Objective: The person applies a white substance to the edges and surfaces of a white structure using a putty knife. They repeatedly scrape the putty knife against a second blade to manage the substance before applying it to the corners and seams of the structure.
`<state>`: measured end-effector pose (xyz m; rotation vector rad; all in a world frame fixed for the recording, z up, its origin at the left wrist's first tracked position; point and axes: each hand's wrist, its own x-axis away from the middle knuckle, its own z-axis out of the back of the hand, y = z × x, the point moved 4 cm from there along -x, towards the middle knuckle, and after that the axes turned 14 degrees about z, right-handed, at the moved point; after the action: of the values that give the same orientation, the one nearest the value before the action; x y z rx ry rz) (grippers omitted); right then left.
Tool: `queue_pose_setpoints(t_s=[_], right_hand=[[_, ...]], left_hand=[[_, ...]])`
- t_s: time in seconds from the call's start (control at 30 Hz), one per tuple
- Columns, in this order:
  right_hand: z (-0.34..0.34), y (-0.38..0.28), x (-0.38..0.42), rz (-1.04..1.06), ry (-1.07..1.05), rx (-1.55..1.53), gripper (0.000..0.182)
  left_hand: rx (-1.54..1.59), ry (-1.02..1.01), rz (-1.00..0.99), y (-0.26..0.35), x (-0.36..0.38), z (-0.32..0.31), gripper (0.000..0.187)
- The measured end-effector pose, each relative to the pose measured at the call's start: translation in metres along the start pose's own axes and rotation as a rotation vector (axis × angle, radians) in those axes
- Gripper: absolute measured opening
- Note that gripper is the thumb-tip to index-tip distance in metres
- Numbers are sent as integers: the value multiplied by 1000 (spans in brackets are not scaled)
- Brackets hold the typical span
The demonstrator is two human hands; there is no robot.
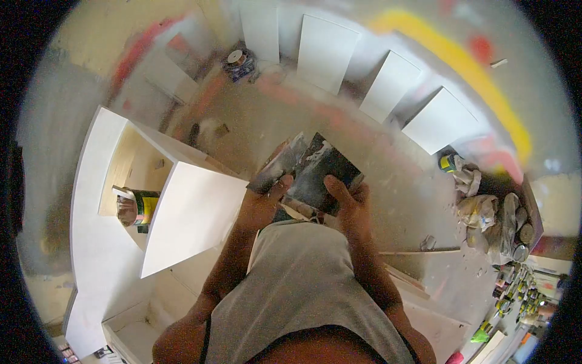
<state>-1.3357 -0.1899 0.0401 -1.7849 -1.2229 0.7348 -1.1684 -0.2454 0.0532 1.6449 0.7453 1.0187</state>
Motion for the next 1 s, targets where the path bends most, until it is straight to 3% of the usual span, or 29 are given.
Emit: queue_pose_setpoints(t_s=[0.03,0.1,0.47,0.53,0.6,0.67,0.73,0.83,0.93,1.0], right_hand=[[-2,4,1,32,66,-17,24],[-5,3,3,76,139,-8,25],[-6,-14,-6,118,64,86,20],[-1,-17,-9,92,26,96,19],[-1,-22,-11,1,-150,157,22],[-1,-17,-9,24,-147,202,23],[3,-8,-6,38,20,140,24],[-5,-15,-2,9,107,48,24],[-6,-14,-3,38,39,62,24],[-8,-14,-4,20,27,71,24]], left_hand=[[-29,6,-89,1,0,-2,47],[-76,-1,-62,3,3,-1,48],[-265,-97,-62,28,6,2,54],[-262,-204,192,16,5,6,50],[-230,-210,194,5,5,6,49],[-203,-227,198,1,4,-1,48],[-201,-21,-47,15,0,-4,47],[-204,-10,-141,17,-2,-5,47],[-199,-61,-20,18,0,2,48],[-231,-83,-72,20,-3,6,48]])
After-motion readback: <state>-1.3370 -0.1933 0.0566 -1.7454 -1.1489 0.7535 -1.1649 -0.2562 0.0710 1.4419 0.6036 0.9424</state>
